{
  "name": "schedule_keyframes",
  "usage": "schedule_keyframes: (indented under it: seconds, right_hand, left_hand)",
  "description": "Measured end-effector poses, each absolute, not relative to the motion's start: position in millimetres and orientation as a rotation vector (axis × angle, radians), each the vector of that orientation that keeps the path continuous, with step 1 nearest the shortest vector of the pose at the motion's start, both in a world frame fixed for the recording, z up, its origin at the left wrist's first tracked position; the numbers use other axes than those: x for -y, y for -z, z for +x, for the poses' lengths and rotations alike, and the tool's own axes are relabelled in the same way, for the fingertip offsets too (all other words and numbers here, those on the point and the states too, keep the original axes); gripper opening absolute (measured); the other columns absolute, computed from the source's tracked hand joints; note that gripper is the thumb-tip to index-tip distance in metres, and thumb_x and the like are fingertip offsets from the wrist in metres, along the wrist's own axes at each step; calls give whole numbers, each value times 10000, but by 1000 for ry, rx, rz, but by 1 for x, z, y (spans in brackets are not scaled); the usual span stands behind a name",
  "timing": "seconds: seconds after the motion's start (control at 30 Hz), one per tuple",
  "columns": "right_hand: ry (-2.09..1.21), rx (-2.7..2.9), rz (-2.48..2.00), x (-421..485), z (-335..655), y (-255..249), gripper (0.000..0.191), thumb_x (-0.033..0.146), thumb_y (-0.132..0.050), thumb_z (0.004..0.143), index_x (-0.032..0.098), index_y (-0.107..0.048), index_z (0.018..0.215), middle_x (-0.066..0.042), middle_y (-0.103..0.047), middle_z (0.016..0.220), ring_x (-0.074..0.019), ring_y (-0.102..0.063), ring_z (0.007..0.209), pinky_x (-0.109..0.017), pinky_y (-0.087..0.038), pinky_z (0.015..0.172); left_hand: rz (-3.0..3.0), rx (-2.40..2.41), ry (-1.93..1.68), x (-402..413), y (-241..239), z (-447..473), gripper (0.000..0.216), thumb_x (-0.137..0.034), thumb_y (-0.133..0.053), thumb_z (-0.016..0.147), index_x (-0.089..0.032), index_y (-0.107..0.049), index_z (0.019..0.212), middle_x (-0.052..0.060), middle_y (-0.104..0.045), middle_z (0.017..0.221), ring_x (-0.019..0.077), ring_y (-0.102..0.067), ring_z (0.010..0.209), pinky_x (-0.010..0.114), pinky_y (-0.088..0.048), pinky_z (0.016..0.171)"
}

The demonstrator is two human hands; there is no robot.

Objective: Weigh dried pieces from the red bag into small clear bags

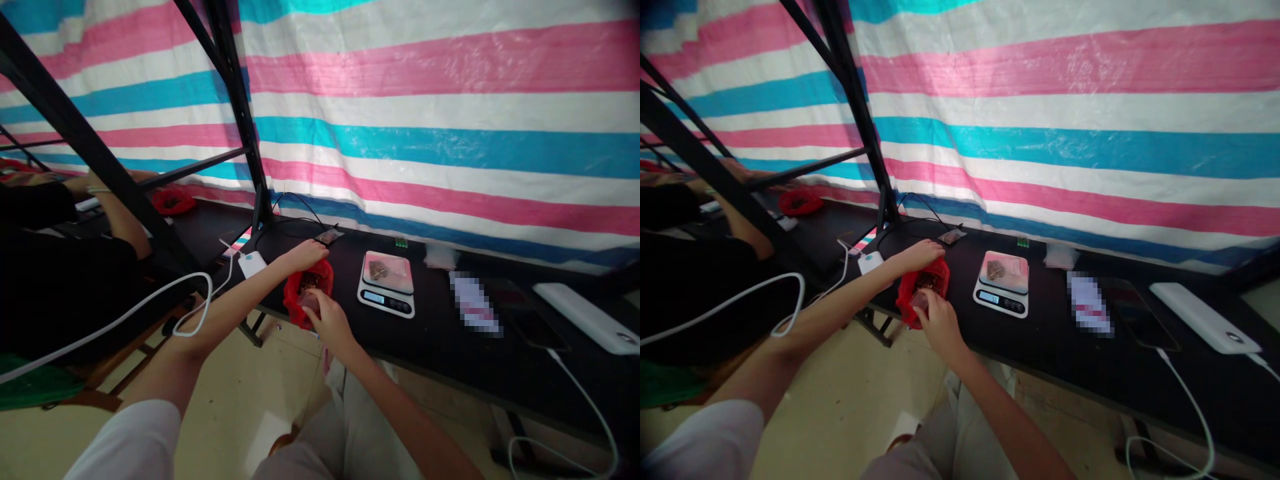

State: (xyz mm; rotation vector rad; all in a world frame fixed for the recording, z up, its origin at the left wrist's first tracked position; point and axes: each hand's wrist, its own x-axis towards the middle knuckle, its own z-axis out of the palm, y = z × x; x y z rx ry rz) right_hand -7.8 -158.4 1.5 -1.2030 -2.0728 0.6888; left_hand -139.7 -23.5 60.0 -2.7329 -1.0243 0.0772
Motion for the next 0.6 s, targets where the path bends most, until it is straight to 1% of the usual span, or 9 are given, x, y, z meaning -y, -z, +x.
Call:
schedule_keyframes:
  seconds: [0.07,0.17,0.23,0.33,0.43,0.5,0.57,0.6]
  right_hand:
    - [-609,2071,-1281,164,-10,-1,320,329,-483,864,203,-508,1156,-69,-632,1114,-204,-589,1014,-335,-429,868]
    - [-540,2072,-1348,167,-11,-1,327,358,-433,888,206,-498,1170,-66,-631,1115,-191,-598,995,-310,-442,842]
    - [-474,2090,-1419,165,-9,-3,328,382,-399,900,215,-501,1164,-64,-638,1095,-188,-609,963,-296,-456,796]
    - [-328,2163,-1555,159,-2,-8,326,404,-370,907,229,-514,1141,-62,-658,1027,-202,-628,897,-294,-460,706]
    - [-221,2249,-1657,149,7,-15,321,394,-371,908,230,-508,1148,-64,-664,999,-209,-641,848,-289,-446,655]
    - [-184,2304,-1693,143,14,-19,313,382,-383,905,228,-507,1147,-68,-661,1009,-207,-646,829,-282,-439,638]
    - [-159,2354,-1720,137,20,-22,304,375,-397,901,220,-512,1135,-74,-660,1002,-204,-649,815,-274,-432,625]
    - [-147,2374,-1733,135,22,-23,298,370,-408,897,215,-514,1129,-77,-659,996,-203,-649,814,-271,-430,622]
  left_hand:
    - [-2742,1157,-40,23,-62,-137,209,-139,-386,873,-127,-582,945,110,-658,940,195,-625,883,278,-422,748]
    - [-2733,1351,-32,23,-64,-135,278,-246,-336,909,-137,-582,979,120,-665,929,216,-641,865,288,-450,731]
    - [-2717,1453,-33,22,-66,-134,343,-305,-294,921,-146,-590,993,129,-665,943,230,-643,879,302,-461,742]
    - [-2734,1575,-2,18,-69,-135,390,-342,-267,921,-159,-602,1002,136,-663,975,246,-639,906,322,-465,771]
    - [-2798,1680,114,12,-72,-139,385,-388,-307,901,-167,-609,992,126,-660,996,251,-629,923,337,-459,805]
    - [-2890,1763,257,10,-73,-143,361,-407,-355,876,-169,-594,1006,97,-656,1012,228,-619,930,325,-453,830]
    - [-3077,1851,410,10,-74,-149,368,-407,-393,849,-170,-540,1090,65,-640,1058,185,-603,949,293,-451,848]
    - [-3197,1874,454,11,-75,-153,405,-406,-422,831,-171,-496,1152,57,-627,1092,168,-594,964,277,-450,853]
